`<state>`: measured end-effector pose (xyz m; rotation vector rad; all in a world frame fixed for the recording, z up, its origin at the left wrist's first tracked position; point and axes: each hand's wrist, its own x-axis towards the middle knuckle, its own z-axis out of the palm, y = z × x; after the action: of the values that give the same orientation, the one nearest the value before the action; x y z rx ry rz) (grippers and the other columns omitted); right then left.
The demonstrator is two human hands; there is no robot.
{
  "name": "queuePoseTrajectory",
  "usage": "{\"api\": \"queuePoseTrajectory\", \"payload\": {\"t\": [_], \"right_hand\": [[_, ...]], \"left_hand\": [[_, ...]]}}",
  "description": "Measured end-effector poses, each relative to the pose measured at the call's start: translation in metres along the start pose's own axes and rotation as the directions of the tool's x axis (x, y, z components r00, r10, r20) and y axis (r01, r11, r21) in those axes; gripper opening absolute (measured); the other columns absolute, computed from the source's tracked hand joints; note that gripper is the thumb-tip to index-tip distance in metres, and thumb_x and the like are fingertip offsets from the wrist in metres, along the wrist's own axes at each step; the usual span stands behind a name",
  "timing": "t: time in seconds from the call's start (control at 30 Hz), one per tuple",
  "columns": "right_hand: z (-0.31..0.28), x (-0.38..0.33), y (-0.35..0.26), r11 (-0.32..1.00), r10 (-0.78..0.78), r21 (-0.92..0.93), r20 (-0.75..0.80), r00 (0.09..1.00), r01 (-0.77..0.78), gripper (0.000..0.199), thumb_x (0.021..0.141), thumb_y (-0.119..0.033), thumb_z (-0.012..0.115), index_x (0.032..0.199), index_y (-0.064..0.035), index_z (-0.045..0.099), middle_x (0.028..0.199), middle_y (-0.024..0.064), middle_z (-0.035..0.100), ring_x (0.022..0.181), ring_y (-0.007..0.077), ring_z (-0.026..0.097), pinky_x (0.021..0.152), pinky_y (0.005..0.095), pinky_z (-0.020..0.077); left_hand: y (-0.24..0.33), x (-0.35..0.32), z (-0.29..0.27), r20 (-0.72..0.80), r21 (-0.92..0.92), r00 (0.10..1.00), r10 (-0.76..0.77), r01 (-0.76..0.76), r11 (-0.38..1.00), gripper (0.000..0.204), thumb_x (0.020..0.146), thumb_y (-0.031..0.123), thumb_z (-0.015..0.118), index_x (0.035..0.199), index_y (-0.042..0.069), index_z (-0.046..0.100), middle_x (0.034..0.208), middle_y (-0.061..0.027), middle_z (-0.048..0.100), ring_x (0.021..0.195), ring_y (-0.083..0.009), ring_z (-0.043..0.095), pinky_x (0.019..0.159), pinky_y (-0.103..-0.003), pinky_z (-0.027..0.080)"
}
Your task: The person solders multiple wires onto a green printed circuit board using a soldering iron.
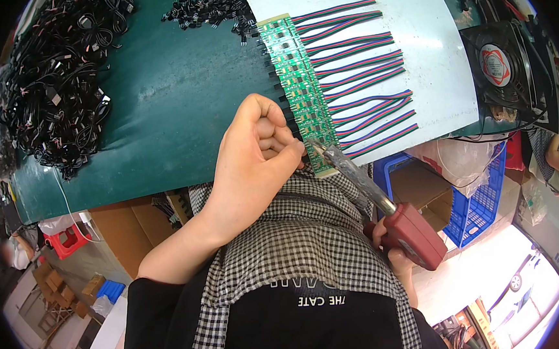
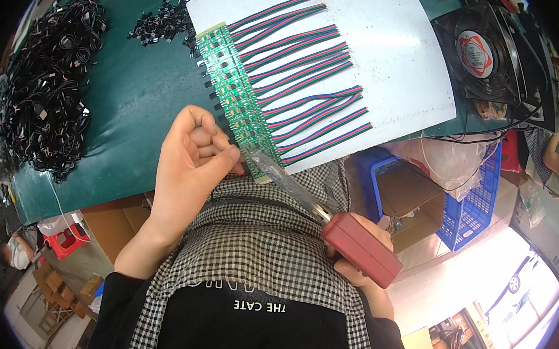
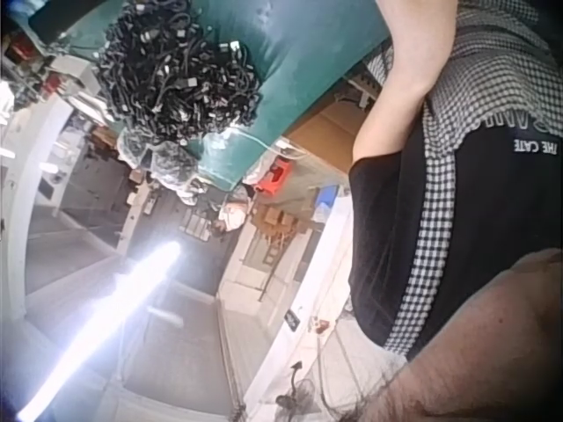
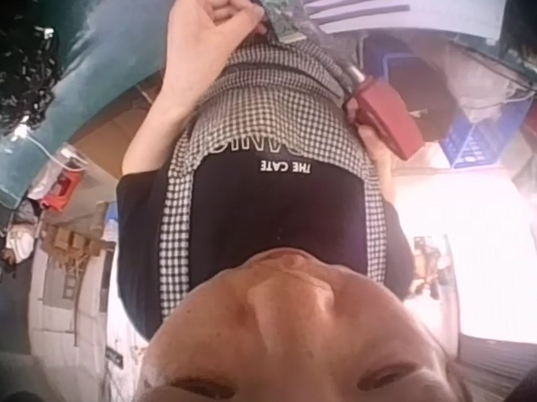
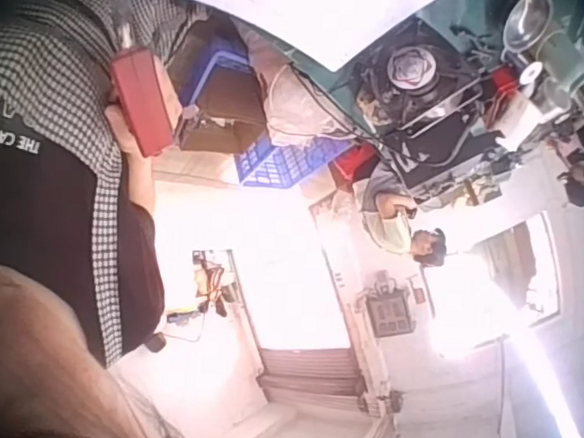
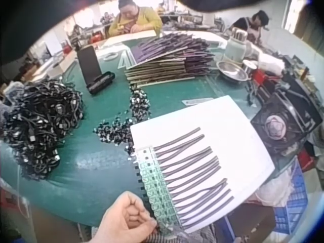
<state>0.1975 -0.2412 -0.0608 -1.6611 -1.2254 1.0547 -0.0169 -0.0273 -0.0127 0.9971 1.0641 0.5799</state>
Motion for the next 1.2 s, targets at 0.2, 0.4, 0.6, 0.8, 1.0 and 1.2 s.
{"api": "queuePoseTrajectory", "payload": {"t": [0.2, 0.4, 0.6, 0.8, 1.0, 1.2], "right_hand": [[-0.001, -0.002, 0.003, 0.994, 0.032, 0.104, 0.021, 0.999, -0.034, 0.074, 0.07, -0.061, 0.063, 0.105, 0.0037, 0.056, 0.07, 0.0026, 0.063, 0.065, 0.0178, 0.063, 0.061, 0.0279, 0.0488], [-0.005, -0.019, 0.02, 0.998, 0.006, 0.063, -0.044, 0.999, -0.003, 0.076, 0.067, -0.059, 0.067, 0.108, 0.0032, 0.056, 0.091, 0.0114, 0.064, 0.076, 0.0237, 0.064, 0.069, 0.0313, 0.0501], [-0.007, -0.025, 0.023, 0.997, 0.027, 0.077, -0.073, 0.997, -0.022, 0.076, 0.067, -0.059, 0.067, 0.109, 0.0037, 0.055, 0.094, 0.0124, 0.064, 0.082, 0.0248, 0.064, 0.073, 0.0331, 0.0495], [-0.002, -0.015, 0.015, 0.986, 0.026, 0.165, -0.049, 0.998, -0.017, 0.074, 0.069, -0.059, 0.066, 0.108, 0.0033, 0.056, 0.096, 0.0122, 0.064, 0.08, 0.0244, 0.064, 0.069, 0.0321, 0.0496], [-0.008, -0.006, -0.005, 0.964, 0.126, 0.228, 0.051, 0.991, -0.135, 0.077, 0.068, -0.062, 0.064, 0.106, 0.0052, 0.055, 0.094, 0.0116, 0.063, 0.066, 0.0195, 0.061, 0.06, 0.0276, 0.0474], [0.007, 0.012, -0.035, 0.855, 0.151, 0.512, -0.097, 0.984, -0.081, 0.081, 0.065, -0.066, 0.063, 0.101, 0.006, 0.053, 0.092, 0.0107, 0.059, 0.054, 0.0145, 0.051, 0.049, 0.0236, 0.0389]], "left_hand": [[0.0, 0.002, 0.004, -0.037, 0.008, 0.999, 0.021, -0.02, 1.0, 0.025, 0.076, -0.007, 0.055, 0.088, 0.003, 0.036, 0.071, -0.0044, 0.054, 0.063, -0.0083, 0.057, 0.059, -0.021, 0.047], [0.001, 0.001, 0.001, -0.02, 0.008, 1.0, 0.006, -0.006, 1.0, 0.026, 0.077, -0.008, 0.054, 0.09, 0.004, 0.036, 0.074, -0.0035, 0.053, 0.066, -0.0092, 0.057, 0.061, -0.022, 0.049], [0.001, 0.001, 0.001, -0.004, 0.024, 1.0, -0.018, 0.019, 1.0, 0.027, 0.078, -0.008, 0.054, 0.092, 0.005, 0.036, 0.078, -0.0028, 0.052, 0.069, -0.0094, 0.057, 0.063, -0.022, 0.05], [0.001, 0.002, 0.001, 0.0, 0.024, 1.0, -0.016, 0.016, 1.0, 0.026, 0.078, -0.008, 0.055, 0.092, 0.005, 0.036, 0.078, -0.0028, 0.052, 0.068, -0.0093, 0.056, 0.063, -0.022, 0.05], [0.001, 0.002, 0.0, -0.002, 0.026, 1.0, -0.011, 0.011, 1.0, 0.027, 0.077, -0.008, 0.056, 0.091, 0.005, 0.036, 0.077, -0.0028, 0.052, 0.068, -0.0097, 0.056, 0.063, -0.022, 0.05], [0.0, 0.001, 0.0, -0.015, 0.062, 1.0, 0.003, -0.002, 0.998, 0.027, 0.077, -0.008, 0.056, 0.091, 0.005, 0.036, 0.076, -0.0029, 0.053, 0.067, -0.0094, 0.056, 0.062, -0.022, 0.049]]}}
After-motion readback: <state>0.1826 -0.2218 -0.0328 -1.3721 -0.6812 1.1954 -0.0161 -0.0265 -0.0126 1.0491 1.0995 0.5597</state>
